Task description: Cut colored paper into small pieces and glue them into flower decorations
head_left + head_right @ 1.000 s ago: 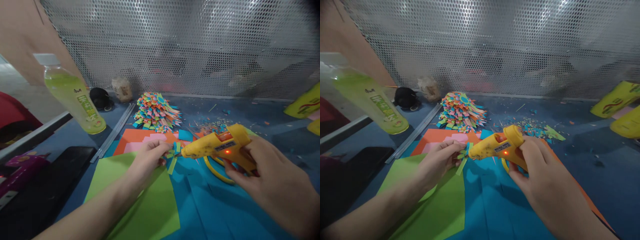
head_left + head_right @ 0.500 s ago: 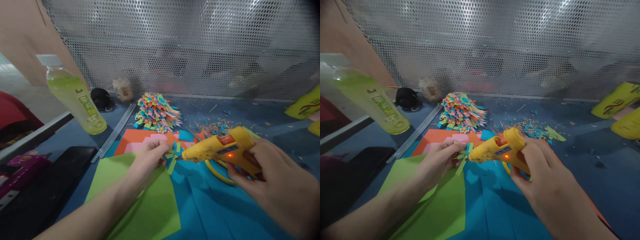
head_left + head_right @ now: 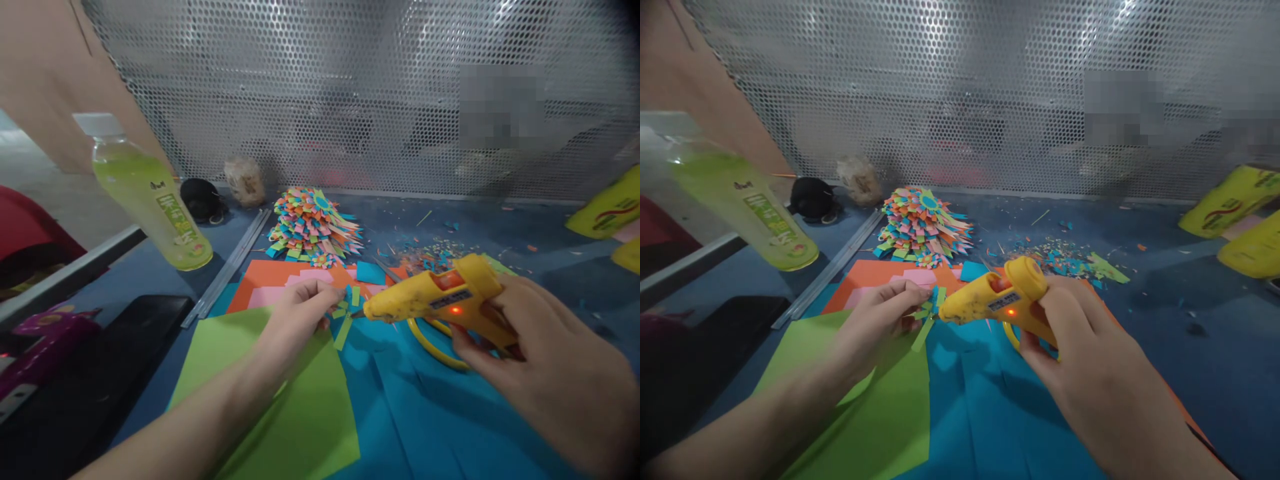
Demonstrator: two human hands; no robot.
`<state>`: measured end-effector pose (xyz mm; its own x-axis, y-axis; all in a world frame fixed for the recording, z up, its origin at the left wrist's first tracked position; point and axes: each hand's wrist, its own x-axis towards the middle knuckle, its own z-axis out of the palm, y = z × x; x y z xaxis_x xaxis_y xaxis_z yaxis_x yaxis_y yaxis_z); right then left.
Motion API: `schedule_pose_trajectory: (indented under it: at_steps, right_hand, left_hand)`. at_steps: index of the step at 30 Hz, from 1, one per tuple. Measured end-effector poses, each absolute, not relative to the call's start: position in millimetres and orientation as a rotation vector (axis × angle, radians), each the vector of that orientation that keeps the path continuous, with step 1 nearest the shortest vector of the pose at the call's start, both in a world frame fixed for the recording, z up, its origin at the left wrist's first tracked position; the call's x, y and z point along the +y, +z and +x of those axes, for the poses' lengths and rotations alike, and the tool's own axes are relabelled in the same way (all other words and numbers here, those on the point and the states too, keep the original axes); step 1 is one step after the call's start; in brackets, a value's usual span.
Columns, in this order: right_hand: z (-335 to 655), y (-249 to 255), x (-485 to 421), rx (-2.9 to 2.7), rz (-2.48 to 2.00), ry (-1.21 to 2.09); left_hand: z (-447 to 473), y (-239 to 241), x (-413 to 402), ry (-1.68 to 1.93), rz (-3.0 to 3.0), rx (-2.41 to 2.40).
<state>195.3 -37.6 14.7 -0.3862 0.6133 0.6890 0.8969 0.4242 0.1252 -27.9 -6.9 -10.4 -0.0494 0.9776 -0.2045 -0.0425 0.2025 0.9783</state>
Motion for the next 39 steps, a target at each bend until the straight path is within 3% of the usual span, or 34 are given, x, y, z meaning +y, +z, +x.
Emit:
schedule_pose_trajectory:
  at_steps: [32, 39]
  right_hand:
    - [195, 17, -34, -2.141, -1.176, -0.629]
    - [205, 18, -25, -2.098, -1.386, -0.538]
  left_hand:
    - [-27, -7, -6, 1.162, 1.01, 1.329]
    - [-27, -4, -8, 1.166, 1.029, 1.314]
